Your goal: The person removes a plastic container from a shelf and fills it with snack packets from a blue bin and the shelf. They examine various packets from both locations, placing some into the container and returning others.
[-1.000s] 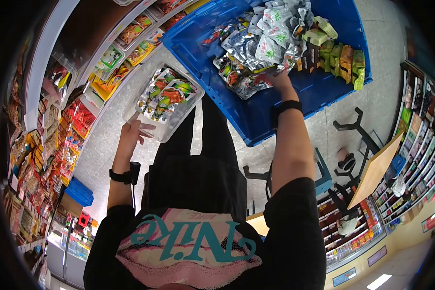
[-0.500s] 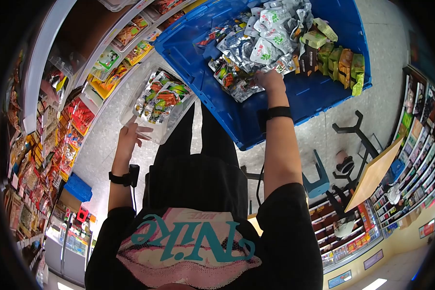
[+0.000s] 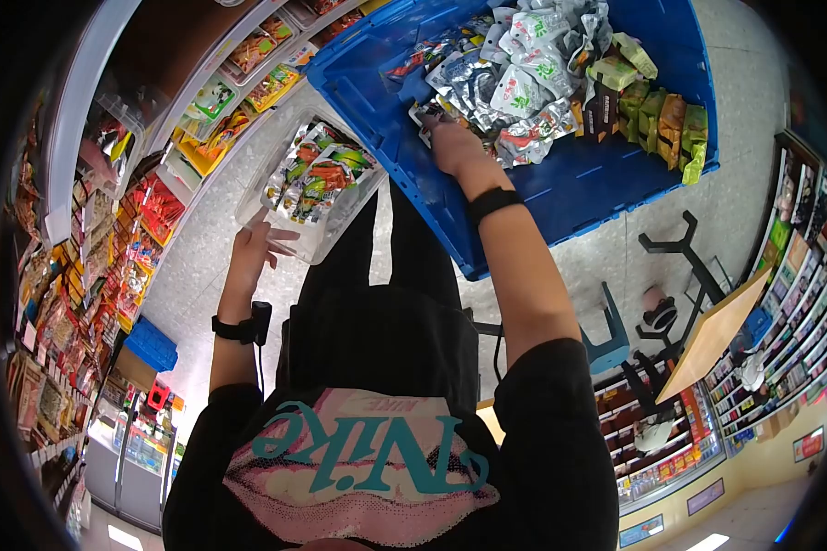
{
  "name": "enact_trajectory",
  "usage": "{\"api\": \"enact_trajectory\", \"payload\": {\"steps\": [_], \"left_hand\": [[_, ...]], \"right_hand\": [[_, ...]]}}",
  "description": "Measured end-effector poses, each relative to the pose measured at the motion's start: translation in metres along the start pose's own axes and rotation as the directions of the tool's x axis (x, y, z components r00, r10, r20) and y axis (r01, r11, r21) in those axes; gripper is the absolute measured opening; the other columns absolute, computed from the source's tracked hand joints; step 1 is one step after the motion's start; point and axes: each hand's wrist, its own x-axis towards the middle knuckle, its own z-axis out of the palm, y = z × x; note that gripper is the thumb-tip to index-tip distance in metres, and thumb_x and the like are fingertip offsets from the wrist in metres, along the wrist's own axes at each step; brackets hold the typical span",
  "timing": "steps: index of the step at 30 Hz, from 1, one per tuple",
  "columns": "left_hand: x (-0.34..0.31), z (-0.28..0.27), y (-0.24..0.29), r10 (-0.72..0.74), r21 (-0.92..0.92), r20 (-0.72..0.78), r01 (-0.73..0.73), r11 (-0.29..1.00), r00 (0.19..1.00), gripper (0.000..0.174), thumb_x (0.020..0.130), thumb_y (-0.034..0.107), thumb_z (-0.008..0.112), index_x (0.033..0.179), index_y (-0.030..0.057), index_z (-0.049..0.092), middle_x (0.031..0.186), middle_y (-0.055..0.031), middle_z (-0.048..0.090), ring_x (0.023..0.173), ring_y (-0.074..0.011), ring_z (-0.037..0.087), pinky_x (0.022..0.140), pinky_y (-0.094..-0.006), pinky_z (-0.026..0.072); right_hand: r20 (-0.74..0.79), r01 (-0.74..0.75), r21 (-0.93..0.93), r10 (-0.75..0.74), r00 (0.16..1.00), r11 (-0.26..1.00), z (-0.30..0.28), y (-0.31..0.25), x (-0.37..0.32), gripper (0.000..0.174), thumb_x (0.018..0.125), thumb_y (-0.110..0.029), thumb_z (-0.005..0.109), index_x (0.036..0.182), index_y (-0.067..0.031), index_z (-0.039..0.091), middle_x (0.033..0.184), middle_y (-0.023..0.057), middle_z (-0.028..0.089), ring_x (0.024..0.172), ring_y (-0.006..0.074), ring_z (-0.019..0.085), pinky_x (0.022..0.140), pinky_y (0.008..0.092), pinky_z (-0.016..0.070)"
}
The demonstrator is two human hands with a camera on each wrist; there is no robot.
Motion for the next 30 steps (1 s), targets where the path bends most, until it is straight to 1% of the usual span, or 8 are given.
{"api": "enact_trajectory", "payload": {"steps": [3, 9, 12, 16, 19, 23, 27, 30], "left_hand": [[0.001, -0.001, -0.001, -0.005, 0.005, 0.004, 0.005, 1.000, 1.000, 0.057, 0.095, 0.020, 0.035, 0.144, -0.0073, 0.022, 0.093, -0.0195, 0.070, 0.066, -0.0209, 0.069, 0.043, -0.0228, 0.0428], [0.001, -0.003, -0.004, 0.015, 0.034, 0.009, -0.016, 0.999, 1.000, 0.055, 0.097, 0.024, 0.033, 0.144, -0.0033, 0.027, 0.093, -0.0172, 0.071, 0.067, -0.0200, 0.068, 0.045, -0.0221, 0.0432], [0.002, -0.006, -0.008, 0.022, 0.019, 0.023, -0.022, 1.000, 0.999, 0.055, 0.097, 0.024, 0.033, 0.145, -0.0021, 0.027, 0.093, -0.0171, 0.071, 0.068, -0.0200, 0.069, 0.045, -0.0220, 0.0432], [0.002, -0.009, -0.008, 0.029, -0.015, 0.039, -0.028, 0.999, 0.999, 0.057, 0.095, 0.021, 0.037, 0.144, -0.0060, 0.025, 0.092, -0.0183, 0.070, 0.067, -0.0220, 0.070, 0.043, -0.0228, 0.0421], [0.002, -0.013, -0.009, 0.030, -0.014, 0.054, -0.029, 0.999, 0.998, 0.057, 0.095, 0.021, 0.037, 0.144, -0.0061, 0.025, 0.092, -0.0184, 0.070, 0.067, -0.0221, 0.070, 0.043, -0.0228, 0.0422], [0.003, -0.017, -0.010, 0.019, -0.008, 0.048, -0.018, 1.000, 0.999, 0.057, 0.095, 0.021, 0.037, 0.144, -0.0061, 0.025, 0.093, -0.0187, 0.070, 0.066, -0.0221, 0.069, 0.043, -0.0227, 0.0422], [0.003, -0.021, -0.009, 0.039, 0.018, 0.066, -0.040, 0.999, 0.997, 0.057, 0.094, 0.021, 0.037, 0.144, -0.0063, 0.026, 0.092, -0.0191, 0.070, 0.066, -0.0219, 0.069, 0.043, -0.0232, 0.0420], [0.004, -0.024, -0.010, 0.038, 0.027, 0.067, -0.040, 0.999, 0.997, 0.057, 0.094, 0.021, 0.038, 0.143, -0.0062, 0.027, 0.092, -0.0192, 0.070, 0.065, -0.0219, 0.069, 0.043, -0.0237, 0.0418]], "right_hand": [[0.091, 0.011, -0.202, 0.008, 0.996, 0.979, -0.001, -0.010, 0.011, 0.062, 0.082, -0.001, 0.053, 0.140, -0.0179, 0.039, 0.116, 0.0172, 0.062, 0.107, 0.0349, 0.060, 0.092, 0.0409, 0.0486], [0.279, -0.108, -0.231, 0.172, 0.945, 0.967, -0.017, 0.002, 0.014, 0.027, 0.088, -0.015, 0.054, 0.112, -0.0102, 0.063, 0.127, 0.0143, 0.055, 0.106, 0.0323, 0.061, 0.089, 0.0408, 0.0499], [-0.110, -0.024, -0.221, -0.001, 0.994, 0.975, -0.009, 0.019, -0.001, 0.012, 0.078, -0.013, 0.066, 0.090, -0.0115, 0.062, 0.103, 0.0126, 0.059, 0.097, 0.0341, 0.060, 0.083, 0.0432, 0.0492], [-0.289, 0.111, -0.309, -0.204, 0.935, 0.945, -0.052, -0.002, -0.037, 0.014, 0.077, -0.012, 0.068, 0.088, -0.0104, 0.060, 0.112, 0.0128, 0.057, 0.100, 0.0336, 0.059, 0.090, 0.0437, 0.0460], [-0.530, 0.224, -0.375, -0.407, 0.744, 0.899, -0.072, -0.008, -0.059, 0.016, 0.079, -0.010, 0.069, 0.091, -0.0082, 0.058, 0.109, 0.0125, 0.061, 0.098, 0.0339, 0.060, 0.098, 0.0453, 0.0409], [-0.559, 0.049, 0.170, 0.055, 0.828, 0.984, -0.077, -0.015, -0.084, 0.016, 0.091, -0.013, 0.062, 0.096, -0.0010, 0.053, 0.088, 0.0099, 0.066, 0.085, 0.0269, 0.065, 0.081, 0.0323, 0.0485], [-0.734, 0.142, 0.487, 0.315, 0.602, 0.862, -0.062, -0.007, -0.090, 0.020, 0.097, -0.023, 0.055, 0.104, -0.0048, 0.049, 0.075, 0.0089, 0.061, 0.064, 0.0136, 0.057, 0.059, 0.0270, 0.0451], [-0.601, 0.332, 0.781, 0.488, 0.634, 0.530, -0.061, -0.019, -0.095, 0.024, 0.099, -0.022, 0.053, 0.111, -0.0029, 0.045, 0.076, 0.0011, 0.058, 0.065, 0.0056, 0.049, 0.059, 0.0196, 0.0398]]}}
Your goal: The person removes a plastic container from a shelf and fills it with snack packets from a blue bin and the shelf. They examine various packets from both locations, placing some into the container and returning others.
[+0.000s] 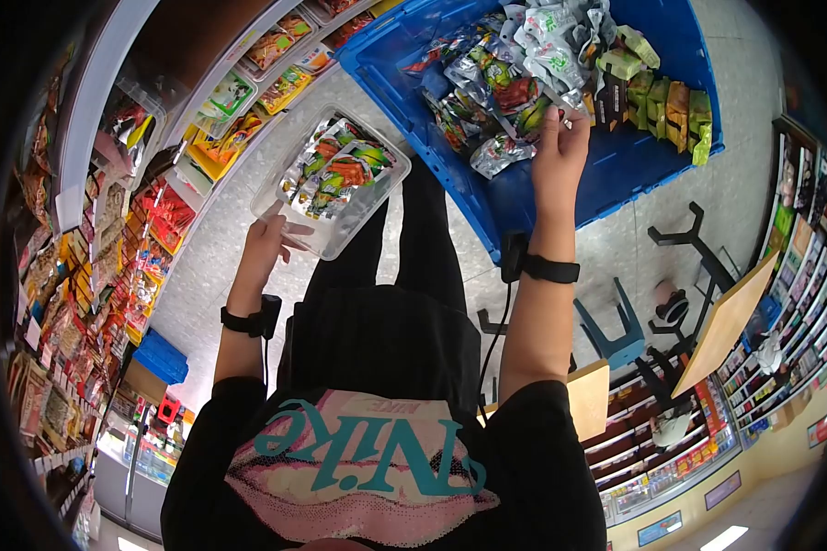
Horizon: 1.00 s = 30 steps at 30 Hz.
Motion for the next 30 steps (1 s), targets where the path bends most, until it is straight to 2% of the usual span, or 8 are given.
{"api": "enact_trajectory", "payload": {"steps": [5, 9, 14, 17, 18, 19, 22, 30], "left_hand": [[-0.001, -0.007, 0.002, 0.019, 0.013, 0.034, -0.019, 1.000, 0.999, 0.056, 0.094, 0.021, 0.038, 0.142, -0.0062, 0.029, 0.092, -0.0184, 0.070, 0.065, -0.0221, 0.069, 0.043, -0.0237, 0.0416], [-0.002, -0.011, 0.000, 0.036, 0.046, 0.014, -0.037, 0.998, 0.999, 0.056, 0.095, 0.022, 0.036, 0.143, -0.0056, 0.027, 0.092, -0.0178, 0.070, 0.066, -0.0207, 0.069, 0.045, -0.0233, 0.0429], [-0.001, -0.014, -0.005, 0.020, 0.015, -0.003, -0.020, 1.000, 1.000, 0.057, 0.095, 0.020, 0.036, 0.146, -0.0018, 0.025, 0.091, -0.0174, 0.070, 0.067, -0.0207, 0.069, 0.044, -0.0228, 0.0425], [-0.008, -0.014, 0.002, 0.099, 0.070, 0.046, -0.102, 0.992, 0.994, 0.058, 0.096, 0.024, 0.034, 0.143, -0.0094, 0.023, 0.091, -0.0161, 0.071, 0.065, -0.0187, 0.067, 0.046, -0.0229, 0.0436], [-0.009, -0.014, 0.002, 0.097, 0.069, 0.049, -0.101, 0.992, 0.994, 0.058, 0.096, 0.023, 0.035, 0.143, -0.0098, 0.023, 0.091, -0.0161, 0.071, 0.064, -0.0187, 0.067, 0.045, -0.0230, 0.0434], [-0.009, -0.014, 0.002, 0.097, 0.068, 0.053, -0.101, 0.993, 0.994, 0.059, 0.096, 0.023, 0.035, 0.143, -0.0102, 0.024, 0.091, -0.0161, 0.071, 0.064, -0.0187, 0.067, 0.045, -0.0231, 0.0433], [-0.011, -0.012, -0.001, 0.089, 0.047, 0.044, -0.091, 0.995, 0.995, 0.058, 0.095, 0.022, 0.036, 0.143, -0.0101, 0.024, 0.089, -0.0163, 0.071, 0.064, -0.0189, 0.067, 0.044, -0.0230, 0.0428], [-0.012, -0.015, -0.009, 0.054, 0.085, 0.073, -0.061, 0.995, 0.996, 0.058, 0.095, 0.021, 0.036, 0.142, -0.0103, 0.025, 0.088, -0.0170, 0.071, 0.064, -0.0190, 0.067, 0.043, -0.0231, 0.0421]], "right_hand": [[-0.022, -0.053, 0.219, 0.060, 0.998, 0.974, 0.010, -0.025, -0.018, 0.025, 0.098, -0.022, 0.054, 0.109, -0.0009, 0.047, 0.091, 0.0018, 0.058, 0.077, 0.0048, 0.051, 0.067, 0.0189, 0.0411], [0.126, -0.099, 0.295, 0.064, 0.990, 0.950, 0.023, -0.047, -0.038, 0.025, 0.099, -0.023, 0.052, 0.112, -0.0012, 0.050, 0.092, 0.0009, 0.059, 0.078, 0.0042, 0.052, 0.069, 0.0195, 0.0419], [0.481, -0.173, 0.147, 0.082, 0.873, 0.974, 0.068, -0.040, -0.066, 0.015, 0.098, -0.017, 0.053, 0.106, -0.0046, 0.055, 0.082, -0.0037, 0.057, 0.070, 0.0014, 0.048, 0.060, 0.0189, 0.0389], [0.604, -0.175, 0.057, 0.106, 0.790, 0.983, 0.101, -0.023, -0.085, 0.011, 0.098, -0.014, 0.053, 0.103, -0.0039, 0.054, 0.077, -0.0049, 0.052, 0.069, 0.0012, 0.045, 0.057, 0.0201, 0.0383], [0.582, -0.021, -0.075, 0.061, 0.811, 0.997, 0.113, -0.022, -0.090, 0.013, 0.095, -0.014, 0.056, 0.103, -0.0035, 0.054, 0.075, 0.0045, 0.060, 0.065, 0.0127, 0.057, 0.057, 0.0282, 0.0440], [0.585, -0.020, -0.076, 0.061, 0.809, 0.997, 0.120, -0.024, -0.096, 0.013, 0.095, -0.014, 0.056, 0.103, -0.0035, 0.054, 0.075, 0.0045, 0.060, 0.065, 0.0127, 0.057, 0.057, 0.0282, 0.0440], [0.586, 0.284, -0.331, -0.040, 0.810, 0.900, 0.140, -0.033, -0.107, 0.019, 0.091, -0.016, 0.059, 0.105, -0.0058, 0.055, 0.081, 0.0250, 0.062, 0.078, 0.0436, 0.060, 0.063, 0.0479, 0.0485], [0.562, 0.334, -0.344, -0.092, 0.822, 0.878, 0.172, -0.043, -0.116, 0.028, 0.089, -0.016, 0.061, 0.111, -0.0011, 0.052, 0.087, 0.0244, 0.064, 0.082, 0.0425, 0.062, 0.069, 0.0478, 0.0495]]}}
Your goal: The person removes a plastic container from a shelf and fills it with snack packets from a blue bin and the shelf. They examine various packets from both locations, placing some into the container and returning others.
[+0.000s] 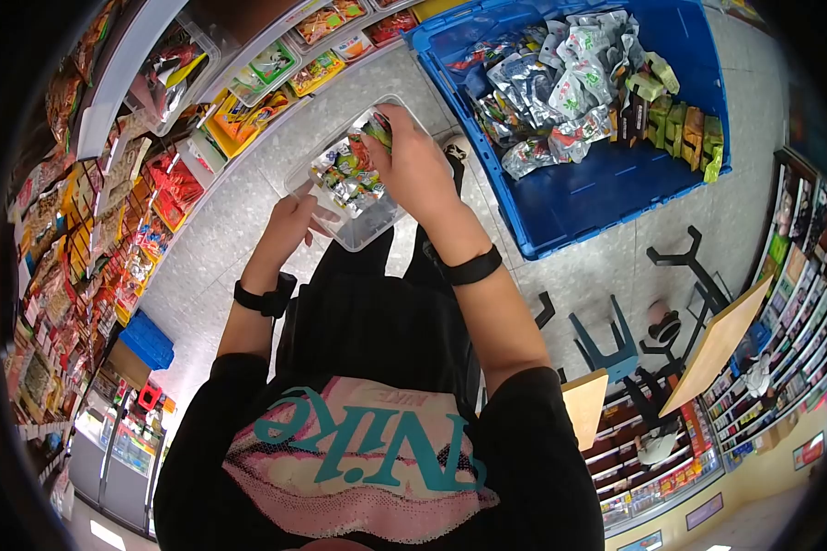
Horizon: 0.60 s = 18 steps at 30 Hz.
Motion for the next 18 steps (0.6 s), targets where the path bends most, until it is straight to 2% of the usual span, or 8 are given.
{"api": "enact_trajectory", "payload": {"steps": [2, 5, 6, 7, 12, 13, 15, 18], "left_hand": [[0.002, -0.003, -0.002, -0.004, -0.006, 0.009, 0.004, 1.000, 1.000, 0.058, 0.095, 0.021, 0.036, 0.142, -0.0105, 0.025, 0.088, -0.0170, 0.071, 0.063, -0.0190, 0.067, 0.043, -0.0234, 0.0420], [0.002, -0.007, -0.002, -0.006, -0.040, 0.030, 0.007, 0.999, 1.000, 0.059, 0.096, 0.022, 0.035, 0.143, -0.0106, 0.024, 0.089, -0.0165, 0.071, 0.064, -0.0189, 0.067, 0.043, -0.0235, 0.0423], [0.001, -0.009, 0.000, -0.001, -0.031, 0.018, 0.002, 1.000, 1.000, 0.059, 0.096, 0.023, 0.035, 0.143, -0.0107, 0.023, 0.089, -0.0162, 0.071, 0.064, -0.0189, 0.067, 0.043, -0.0236, 0.0427], [0.002, -0.010, 0.001, 0.002, -0.021, 0.004, -0.002, 1.000, 1.000, 0.059, 0.096, 0.023, 0.035, 0.143, -0.0108, 0.023, 0.089, -0.0160, 0.071, 0.064, -0.0189, 0.067, 0.043, -0.0238, 0.0431], [0.008, -0.013, -0.001, -0.021, -0.006, -0.016, 0.021, 1.000, 1.000, 0.059, 0.096, 0.025, 0.034, 0.143, -0.0096, 0.024, 0.091, -0.0168, 0.071, 0.066, -0.0200, 0.068, 0.045, -0.0241, 0.0436], [0.009, -0.013, -0.002, -0.029, -0.005, -0.016, 0.029, 1.000, 0.999, 0.059, 0.096, 0.025, 0.034, 0.143, -0.0096, 0.024, 0.091, -0.0168, 0.071, 0.066, -0.0200, 0.068, 0.045, -0.0241, 0.0436], [0.010, -0.011, -0.003, -0.049, -0.009, -0.035, 0.048, 0.999, 0.998, 0.058, 0.096, 0.025, 0.035, 0.142, -0.0089, 0.026, 0.091, -0.0174, 0.071, 0.066, -0.0202, 0.068, 0.045, -0.0240, 0.0434], [0.010, -0.005, -0.003, -0.064, -0.036, -0.034, 0.062, 0.997, 0.997, 0.058, 0.096, 0.025, 0.035, 0.142, -0.0094, 0.026, 0.091, -0.0173, 0.071, 0.067, -0.0201, 0.069, 0.044, -0.0237, 0.0432]], "right_hand": [[-0.132, 0.204, -0.129, -0.220, 0.967, 0.970, -0.010, -0.004, 0.002, 0.030, 0.087, -0.012, 0.062, 0.112, 0.0002, 0.052, 0.099, 0.0230, 0.063, 0.092, 0.0394, 0.061, 0.076, 0.0439, 0.0495], [-0.157, 0.248, -0.172, -0.275, 0.949, 0.954, -0.039, -0.005, 0.001, 0.031, 0.085, -0.010, 0.064, 0.113, -0.0007, 0.055, 0.105, 0.0209, 0.062, 0.099, 0.0359, 0.060, 0.082, 0.0400, 0.0487], [-0.148, 0.156, -0.026, -0.158, 0.976, 0.987, -0.050, -0.006, -0.002, 0.027, 0.084, -0.009, 0.064, 0.109, 0.0001, 0.059, 0.103, 0.0193, 0.063, 0.098, 0.0358, 0.061, 0.083, 0.0381, 0.0494], [-0.104, 0.126, 0.006, -0.125, 0.987, 0.992, -0.062, 0.002, -0.002, 0.023, 0.089, -0.009, 0.063, 0.110, -0.0005, 0.061, 0.105, 0.0137, 0.066, 0.095, 0.0227, 0.066, 0.082, 0.0311, 0.0508], [-0.142, -0.138, -0.079, 0.126, 0.982, 0.987, -0.129, 0.049, -0.003, 0.019, 0.094, -0.014, 0.059, 0.108, -0.0012, 0.063, 0.094, 0.0091, 0.069, 0.082, 0.0112, 0.065, 0.069, 0.0259, 0.0508], [-0.163, -0.190, -0.076, 0.176, 0.971, 0.979, -0.136, 0.080, -0.002, 0.018, 0.094, -0.013, 0.058, 0.107, -0.0016, 0.063, 0.093, 0.0099, 0.069, 0.081, 0.0130, 0.067, 0.067, 0.0275, 0.0515], [-0.113, -0.209, -0.211, 0.188, 0.976, 0.955, -0.147, 0.147, 0.004, 0.018, 0.089, -0.009, 0.059, 0.104, -0.0011, 0.064, 0.094, 0.0192, 0.068, 0.084, 0.0304, 0.069, 0.074, 0.0360, 0.0533], [0.082, -0.245, -0.399, 0.301, 0.950, 0.883, -0.138, 0.212, 0.009, 0.019, 0.086, -0.006, 0.057, 0.102, -0.0009, 0.065, 0.096, 0.0202, 0.068, 0.093, 0.0351, 0.066, 0.079, 0.0405, 0.0524]]}}
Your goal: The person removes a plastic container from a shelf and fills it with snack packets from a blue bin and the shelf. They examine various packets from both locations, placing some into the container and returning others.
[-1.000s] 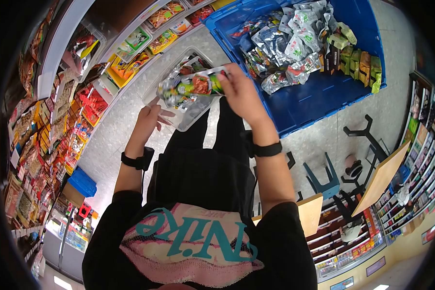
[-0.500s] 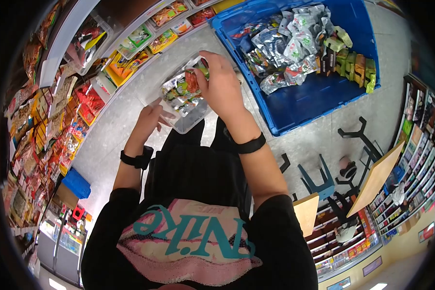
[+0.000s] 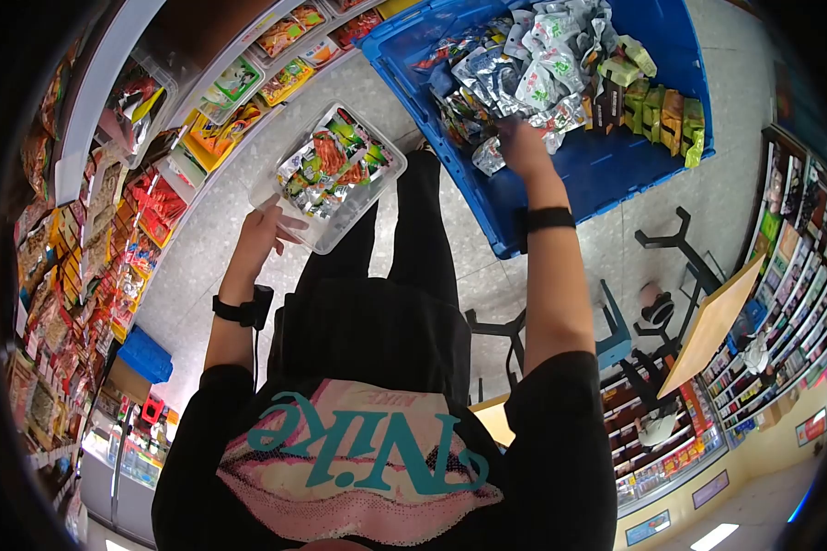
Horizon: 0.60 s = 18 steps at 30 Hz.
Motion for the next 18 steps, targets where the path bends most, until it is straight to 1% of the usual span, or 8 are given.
{"api": "enact_trajectory", "payload": {"steps": [1, 3, 4, 6, 9, 10, 13, 18], "left_hand": [[0.001, 0.002, -0.001, -0.006, 0.002, -0.003, 0.006, 1.000, 1.000, 0.058, 0.096, 0.025, 0.035, 0.142, -0.0094, 0.026, 0.091, -0.0173, 0.071, 0.067, -0.0201, 0.069, 0.044, -0.0237, 0.0432], [0.003, 0.006, -0.002, -0.021, -0.056, -0.013, 0.020, 0.998, 1.000, 0.059, 0.095, 0.020, 0.037, 0.142, -0.0120, 0.022, 0.087, -0.0185, 0.070, 0.064, -0.0226, 0.069, 0.043, -0.0244, 0.0423], [0.002, 0.008, -0.001, -0.027, -0.055, -0.015, 0.026, 0.998, 1.000, 0.059, 0.095, 0.020, 0.037, 0.142, -0.0120, 0.022, 0.087, -0.0185, 0.070, 0.064, -0.0226, 0.069, 0.043, -0.0244, 0.0423], [0.001, 0.012, 0.002, -0.023, -0.067, -0.028, 0.021, 0.998, 0.999, 0.059, 0.095, 0.020, 0.038, 0.141, -0.0127, 0.023, 0.087, -0.0185, 0.070, 0.063, -0.0227, 0.068, 0.042, -0.0247, 0.0422], [0.000, 0.015, 0.004, -0.030, -0.063, -0.025, 0.028, 0.998, 0.999, 0.059, 0.095, 0.021, 0.038, 0.141, -0.0130, 0.023, 0.086, -0.0183, 0.070, 0.063, -0.0224, 0.068, 0.042, -0.0247, 0.0421], [0.001, 0.015, 0.004, -0.029, -0.061, -0.024, 0.028, 0.998, 0.999, 0.059, 0.095, 0.021, 0.038, 0.141, -0.0130, 0.023, 0.086, -0.0183, 0.070, 0.063, -0.0224, 0.068, 0.042, -0.0247, 0.0421], [0.000, 0.018, 0.007, -0.035, -0.006, -0.017, 0.035, 0.999, 0.999, 0.060, 0.096, 0.024, 0.035, 0.142, -0.0117, 0.023, 0.090, -0.0175, 0.071, 0.067, -0.0202, 0.069, 0.045, -0.0234, 0.0435], [0.000, 0.022, 0.010, -0.021, -0.007, -0.038, 0.021, 1.000, 0.999, 0.061, 0.094, 0.023, 0.035, 0.142, -0.0120, 0.022, 0.090, -0.0174, 0.071, 0.067, -0.0206, 0.069, 0.045, -0.0235, 0.0436]], "right_hand": [[0.005, 0.000, 0.004, 0.000, 1.000, 1.000, 0.016, 0.013, 0.008, 0.019, 0.086, -0.006, 0.057, 0.102, -0.0009, 0.065, 0.096, 0.0202, 0.068, 0.093, 0.0351, 0.066, 0.079, 0.0405, 0.0524], [0.325, 0.145, -0.241, -0.061, 0.944, 0.960, 0.040, 0.030, 0.019, 0.024, 0.084, -0.005, 0.054, 0.106, -0.0007, 0.063, 0.109, 0.0214, 0.064, 0.102, 0.0365, 0.062, 0.086, 0.0422, 0.0504], [0.330, 0.145, -0.237, -0.061, 0.942, 0.961, 0.047, 0.023, 0.019, 0.024, 0.084, -0.005, 0.054, 0.106, -0.0007, 0.063, 0.109, 0.0214, 0.064, 0.102, 0.0365, 0.062, 0.086, 0.0422, 0.0504], [0.392, 0.030, -0.481, 0.184, 0.901, 0.876, 0.064, 0.007, 0.019, 0.027, 0.082, -0.006, 0.053, 0.106, -0.0046, 0.065, 0.105, 0.0201, 0.065, 0.098, 0.0357, 0.063, 0.085, 0.0405, 0.0510], [0.264, 0.039, -0.303, 0.044, 0.964, 0.952, 0.094, 0.030, 0.031, 0.026, 0.081, -0.010, 0.056, 0.105, -0.0037, 0.065, 0.106, 0.0207, 0.065, 0.099, 0.0366, 0.062, 0.088, 0.0420, 0.0496], [0.381, -0.088, -0.259, 0.185, 0.906, 0.962, 0.067, -0.008, 0.030, 0.034, 0.085, -0.012, 0.054, 0.118, -0.0037, 0.059, 0.127, 0.0199, 0.054, 0.110, 0.0372, 0.058, 0.093, 0.0426, 0.0473], [0.433, 0.002, -0.146, 0.062, 0.899, 0.989, 0.074, -0.003, 0.039, 0.034, 0.083, -0.012, 0.055, 0.116, -0.0079, 0.061, 0.109, 0.0219, 0.063, 0.102, 0.0373, 0.062, 0.088, 0.0418, 0.0487], [0.469, 0.083, -0.136, -0.009, 0.883, 0.987, 0.075, -0.007, 0.043, 0.042, 0.082, -0.009, 0.054, 0.124, -0.0126, 0.057, 0.110, 0.0212, 0.064, 0.103, 0.0367, 0.061, 0.088, 0.0409, 0.0486]]}}
